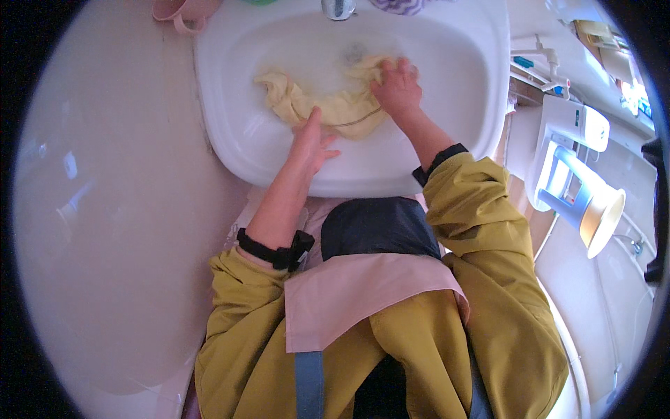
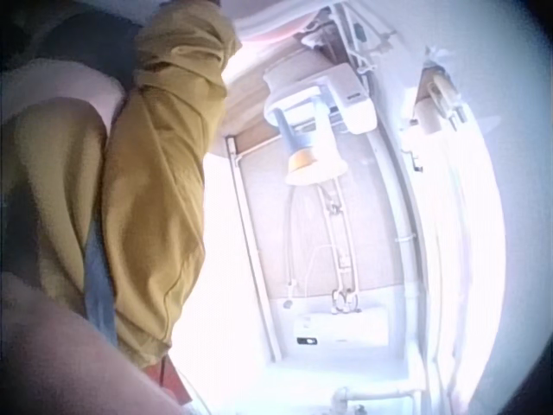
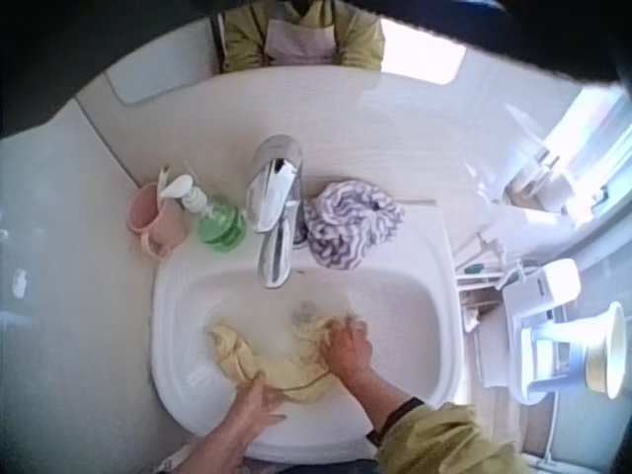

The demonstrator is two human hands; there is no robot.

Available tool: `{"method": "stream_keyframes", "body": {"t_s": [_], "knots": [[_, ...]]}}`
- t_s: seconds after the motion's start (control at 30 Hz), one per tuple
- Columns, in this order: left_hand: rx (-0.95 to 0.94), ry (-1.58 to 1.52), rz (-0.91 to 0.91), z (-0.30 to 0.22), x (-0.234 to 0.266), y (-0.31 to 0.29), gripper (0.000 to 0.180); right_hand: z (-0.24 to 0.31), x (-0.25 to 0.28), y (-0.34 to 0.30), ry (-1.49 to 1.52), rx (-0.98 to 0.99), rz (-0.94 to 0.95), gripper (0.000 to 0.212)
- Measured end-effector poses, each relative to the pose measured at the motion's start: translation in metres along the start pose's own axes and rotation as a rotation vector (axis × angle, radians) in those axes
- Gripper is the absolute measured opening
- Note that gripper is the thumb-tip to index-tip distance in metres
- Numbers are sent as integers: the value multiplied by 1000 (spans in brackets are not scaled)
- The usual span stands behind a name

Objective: The person washes two cloths by hand in a bathroom sink. They first scrub and rinse a purple striped cloth, then place it aside and proceed to scrub and rinse a yellow cloth under running water.

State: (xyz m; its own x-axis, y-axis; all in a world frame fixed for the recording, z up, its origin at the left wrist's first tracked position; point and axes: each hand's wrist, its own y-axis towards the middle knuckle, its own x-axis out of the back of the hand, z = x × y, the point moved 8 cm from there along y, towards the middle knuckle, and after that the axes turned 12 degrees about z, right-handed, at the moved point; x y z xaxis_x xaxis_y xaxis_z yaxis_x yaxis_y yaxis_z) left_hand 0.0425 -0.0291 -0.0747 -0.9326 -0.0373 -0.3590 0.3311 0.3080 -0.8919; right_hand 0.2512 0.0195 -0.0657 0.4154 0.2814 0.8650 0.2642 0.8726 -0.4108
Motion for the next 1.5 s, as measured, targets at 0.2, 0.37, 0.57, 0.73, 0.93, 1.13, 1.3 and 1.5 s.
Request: {"method": "stream_keyframes", "body": {"t_s": [0.2, 0.37, 0.57, 0.73, 0.93, 1.13, 1.3, 1.5], "knots": [[-14, -142, 275, -21, -32, 54, 70, 67, -19, -25, 531, 82, 344, 32], [-182, -88, 469, -46, -17, 62, 39, 113, 37, -88, 754, 44, 105, 29], [-224, -146, 245, -51, -58, 26, 34, 56, 23, -23, 486, -116, 76, 31], [-441, -72, 131, -59, -23, 14, 45, 3, 49, 0, 229, -131, -129, 34], [-272, 131, -57, -27, 31, 33, 69, 30, -21, 0, 11, 210, 158, 37], [-171, 63, -44, -30, 0, 4, 72, -13, -34, 33, 41, -14, -11, 25], [-96, -259, 352, -31, -29, 42, 58, 80, 1, -41, 652, 62, 196, 36], [-188, -27, 471, -46, -30, 48, 41, 116, 29, -77, 731, 250, 34, 31]]}}
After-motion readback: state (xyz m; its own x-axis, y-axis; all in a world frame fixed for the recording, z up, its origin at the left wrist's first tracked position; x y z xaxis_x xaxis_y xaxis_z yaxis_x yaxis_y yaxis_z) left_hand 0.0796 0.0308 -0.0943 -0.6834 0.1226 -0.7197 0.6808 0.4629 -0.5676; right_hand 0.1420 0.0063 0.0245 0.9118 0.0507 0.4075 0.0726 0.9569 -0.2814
